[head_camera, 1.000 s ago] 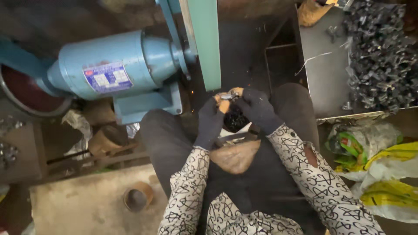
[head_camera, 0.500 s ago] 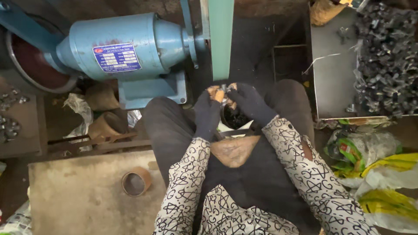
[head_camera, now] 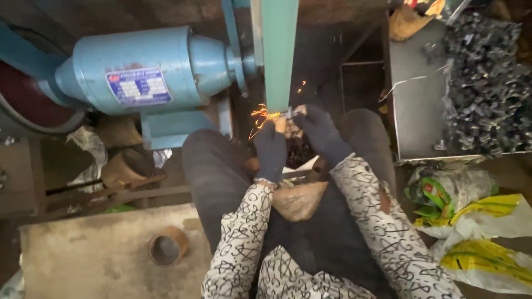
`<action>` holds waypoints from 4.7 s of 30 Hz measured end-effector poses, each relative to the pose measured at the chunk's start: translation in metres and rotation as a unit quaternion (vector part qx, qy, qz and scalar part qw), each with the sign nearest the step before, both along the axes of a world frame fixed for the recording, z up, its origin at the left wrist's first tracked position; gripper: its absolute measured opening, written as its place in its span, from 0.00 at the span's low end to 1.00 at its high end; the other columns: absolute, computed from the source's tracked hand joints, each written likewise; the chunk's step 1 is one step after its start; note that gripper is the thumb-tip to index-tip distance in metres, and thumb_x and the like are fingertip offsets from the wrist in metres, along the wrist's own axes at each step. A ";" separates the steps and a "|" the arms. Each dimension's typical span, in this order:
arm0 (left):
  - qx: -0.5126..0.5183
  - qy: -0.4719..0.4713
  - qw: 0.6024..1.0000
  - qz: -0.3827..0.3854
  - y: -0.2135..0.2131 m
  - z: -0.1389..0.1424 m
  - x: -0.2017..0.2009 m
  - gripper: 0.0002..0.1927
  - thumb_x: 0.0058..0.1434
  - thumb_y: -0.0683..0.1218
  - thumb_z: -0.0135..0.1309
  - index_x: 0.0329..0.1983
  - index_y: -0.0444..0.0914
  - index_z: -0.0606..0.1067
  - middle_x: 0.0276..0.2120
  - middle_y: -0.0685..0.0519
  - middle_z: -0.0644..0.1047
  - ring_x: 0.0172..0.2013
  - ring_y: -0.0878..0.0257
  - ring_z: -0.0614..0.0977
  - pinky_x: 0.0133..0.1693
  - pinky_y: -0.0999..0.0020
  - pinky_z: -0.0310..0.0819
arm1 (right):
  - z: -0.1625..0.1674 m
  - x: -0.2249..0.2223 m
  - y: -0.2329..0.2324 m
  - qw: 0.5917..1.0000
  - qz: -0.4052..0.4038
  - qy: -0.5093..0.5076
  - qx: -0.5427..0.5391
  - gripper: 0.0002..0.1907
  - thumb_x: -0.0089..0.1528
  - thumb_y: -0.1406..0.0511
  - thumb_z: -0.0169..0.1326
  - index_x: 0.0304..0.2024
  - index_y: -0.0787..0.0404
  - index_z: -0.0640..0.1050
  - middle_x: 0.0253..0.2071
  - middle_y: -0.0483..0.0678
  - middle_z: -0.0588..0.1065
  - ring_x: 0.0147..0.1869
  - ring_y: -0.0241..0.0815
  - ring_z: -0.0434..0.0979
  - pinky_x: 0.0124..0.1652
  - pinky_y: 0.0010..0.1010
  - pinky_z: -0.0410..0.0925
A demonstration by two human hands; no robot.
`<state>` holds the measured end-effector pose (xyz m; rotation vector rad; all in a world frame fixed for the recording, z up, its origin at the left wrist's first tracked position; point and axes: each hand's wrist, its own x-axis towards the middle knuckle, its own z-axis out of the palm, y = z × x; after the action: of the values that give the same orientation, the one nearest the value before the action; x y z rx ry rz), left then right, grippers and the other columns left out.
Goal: The person sits on the floor at a bench grinder and grinds small metal components one at a time against the spinning abrasive wheel, producing sparks, then places each finished part onto a tray holding a pile of similar ground parts, repeating the cycle.
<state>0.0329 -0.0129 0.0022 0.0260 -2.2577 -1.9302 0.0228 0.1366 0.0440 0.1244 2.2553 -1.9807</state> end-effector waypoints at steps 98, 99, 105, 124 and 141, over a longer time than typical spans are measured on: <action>0.092 -0.114 0.987 -0.062 -0.018 0.034 0.014 0.14 0.72 0.48 0.50 0.51 0.32 0.77 0.39 0.53 0.80 0.39 0.68 0.78 0.43 0.70 0.72 | 0.014 0.026 -0.006 0.998 0.033 -0.038 -0.043 0.11 0.70 0.63 0.50 0.46 0.65 0.78 0.31 0.45 0.80 0.32 0.34 0.78 0.35 0.28 0.71; 0.019 -0.109 0.993 -0.036 -0.019 0.034 0.011 0.15 0.71 0.49 0.50 0.48 0.32 0.78 0.37 0.52 0.81 0.38 0.68 0.80 0.42 0.71 0.73 | 0.014 0.019 -0.005 0.999 0.037 -0.031 -0.018 0.11 0.71 0.63 0.49 0.45 0.66 0.77 0.31 0.46 0.79 0.31 0.34 0.78 0.35 0.28 0.72; 0.099 -0.179 0.979 -0.008 -0.013 0.016 -0.004 0.18 0.70 0.51 0.51 0.41 0.29 0.79 0.26 0.50 0.80 0.26 0.64 0.79 0.30 0.66 0.75 | 0.006 -0.006 -0.003 0.980 0.038 0.121 0.151 0.12 0.66 0.65 0.55 0.47 0.68 0.78 0.35 0.50 0.77 0.36 0.35 0.76 0.36 0.30 0.70; 0.182 -0.202 0.958 -0.089 -0.016 0.022 0.017 0.15 0.70 0.46 0.53 0.53 0.31 0.79 0.40 0.51 0.82 0.38 0.65 0.81 0.39 0.69 0.73 | 0.030 0.035 0.017 0.958 0.086 0.224 0.157 0.16 0.66 0.69 0.55 0.57 0.65 0.76 0.50 0.49 0.79 0.54 0.35 0.77 0.53 0.29 0.71; -0.115 -0.091 0.989 0.015 -0.015 0.016 0.001 0.15 0.69 0.51 0.52 0.37 0.34 0.76 0.31 0.38 0.78 0.33 0.49 0.81 0.39 0.56 0.71 | -0.011 0.002 -0.016 0.997 0.010 0.000 0.076 0.13 0.69 0.62 0.53 0.42 0.69 0.78 0.30 0.49 0.78 0.34 0.32 0.74 0.34 0.31 0.69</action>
<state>0.0335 -0.0280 0.0183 0.2132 -2.5665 -1.7035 0.0249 0.1203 0.0334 0.1178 2.3966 -1.7982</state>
